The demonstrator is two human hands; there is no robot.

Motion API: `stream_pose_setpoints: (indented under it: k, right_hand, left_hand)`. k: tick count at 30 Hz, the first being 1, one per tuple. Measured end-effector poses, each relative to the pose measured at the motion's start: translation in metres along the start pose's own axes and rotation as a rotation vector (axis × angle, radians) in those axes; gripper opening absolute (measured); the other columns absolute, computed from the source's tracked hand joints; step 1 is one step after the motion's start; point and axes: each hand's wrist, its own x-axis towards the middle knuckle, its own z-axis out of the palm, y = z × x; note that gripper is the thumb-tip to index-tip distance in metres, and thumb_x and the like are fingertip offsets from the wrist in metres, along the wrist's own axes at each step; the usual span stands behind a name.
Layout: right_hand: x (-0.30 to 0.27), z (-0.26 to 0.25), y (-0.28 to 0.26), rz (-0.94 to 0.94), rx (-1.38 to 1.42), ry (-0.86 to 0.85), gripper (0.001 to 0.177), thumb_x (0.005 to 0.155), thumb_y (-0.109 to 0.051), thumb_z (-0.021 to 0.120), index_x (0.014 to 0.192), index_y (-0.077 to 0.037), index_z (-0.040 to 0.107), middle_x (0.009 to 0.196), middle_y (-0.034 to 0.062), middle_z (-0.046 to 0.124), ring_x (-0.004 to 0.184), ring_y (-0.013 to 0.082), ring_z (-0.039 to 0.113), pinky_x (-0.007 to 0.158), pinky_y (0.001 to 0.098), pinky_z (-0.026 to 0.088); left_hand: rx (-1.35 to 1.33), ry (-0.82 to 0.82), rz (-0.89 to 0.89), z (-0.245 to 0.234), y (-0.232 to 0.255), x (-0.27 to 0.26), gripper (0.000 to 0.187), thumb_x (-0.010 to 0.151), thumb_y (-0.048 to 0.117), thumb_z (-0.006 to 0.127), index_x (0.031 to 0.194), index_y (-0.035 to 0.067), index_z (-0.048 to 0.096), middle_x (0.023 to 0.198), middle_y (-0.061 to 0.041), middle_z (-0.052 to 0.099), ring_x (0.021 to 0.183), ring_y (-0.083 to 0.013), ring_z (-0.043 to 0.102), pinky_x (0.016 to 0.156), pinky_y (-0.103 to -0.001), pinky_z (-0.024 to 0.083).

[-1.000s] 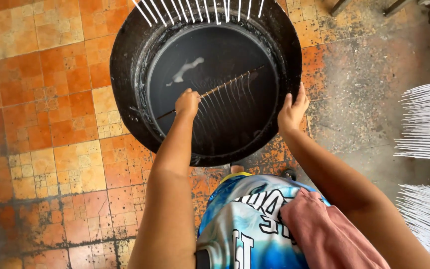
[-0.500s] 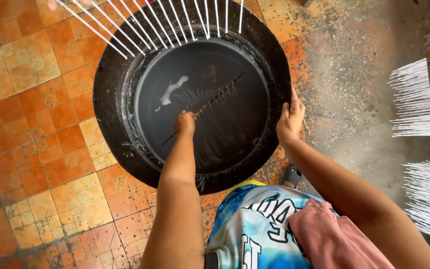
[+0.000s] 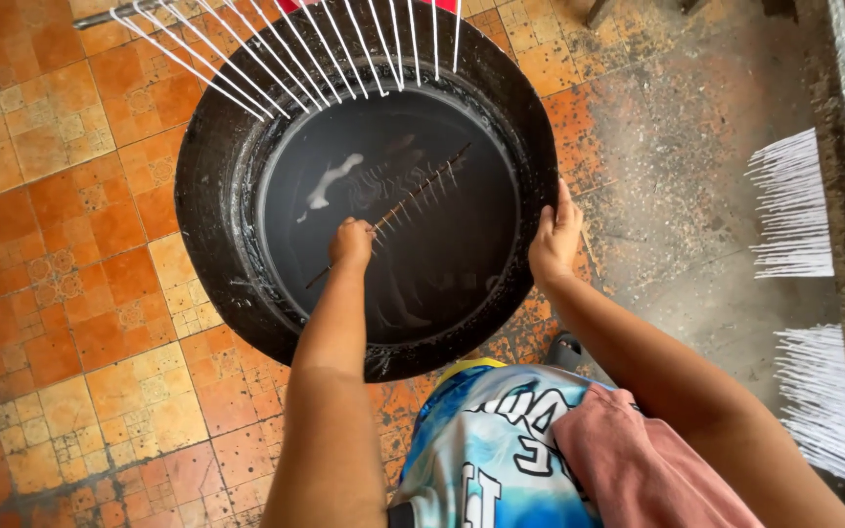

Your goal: A person is seen dipping a rack of wicks into a vat of molten wax and then hanging the rack on a frame to allow the wax to cool and harden, repeating this process to build up layers of wax on the candles.

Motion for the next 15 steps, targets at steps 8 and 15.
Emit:
stream_pose_setpoints:
  k: [8,15]
  right_hand:
    - [0.010,0.014,0.009,-0.116,0.077,0.003,0.052,0.110,-0.016,0.049,0.160,-0.025,0.037,0.135,0.0169,0.048,0.139,0.0372,0.047,0.119,0.0497,0.037]
    - [0.029,-0.008,0.002,-0.169,-0.073,-0.157,0.086,0.108,-0.055,0.054,0.167,-0.036,-0.006,0.160,0.0205,0.020,0.150,0.0452,0.024,0.115,0.0687,0.021]
  left_hand:
    - [0.133,0.045,0.025,-0.104,0.050,-0.101,0.021,0.098,0.029,0.070,0.116,0.024,0.078,0.111,-0.005,0.070,0.113,-0.0301,0.070,0.096,-0.049,0.058]
    - [0.174,0.157,0.079,-0.178,0.085,-0.178,0.019,0.099,0.029,0.068,0.114,0.025,0.078,0.111,-0.003,0.070,0.113,-0.0296,0.070,0.097,-0.048,0.057]
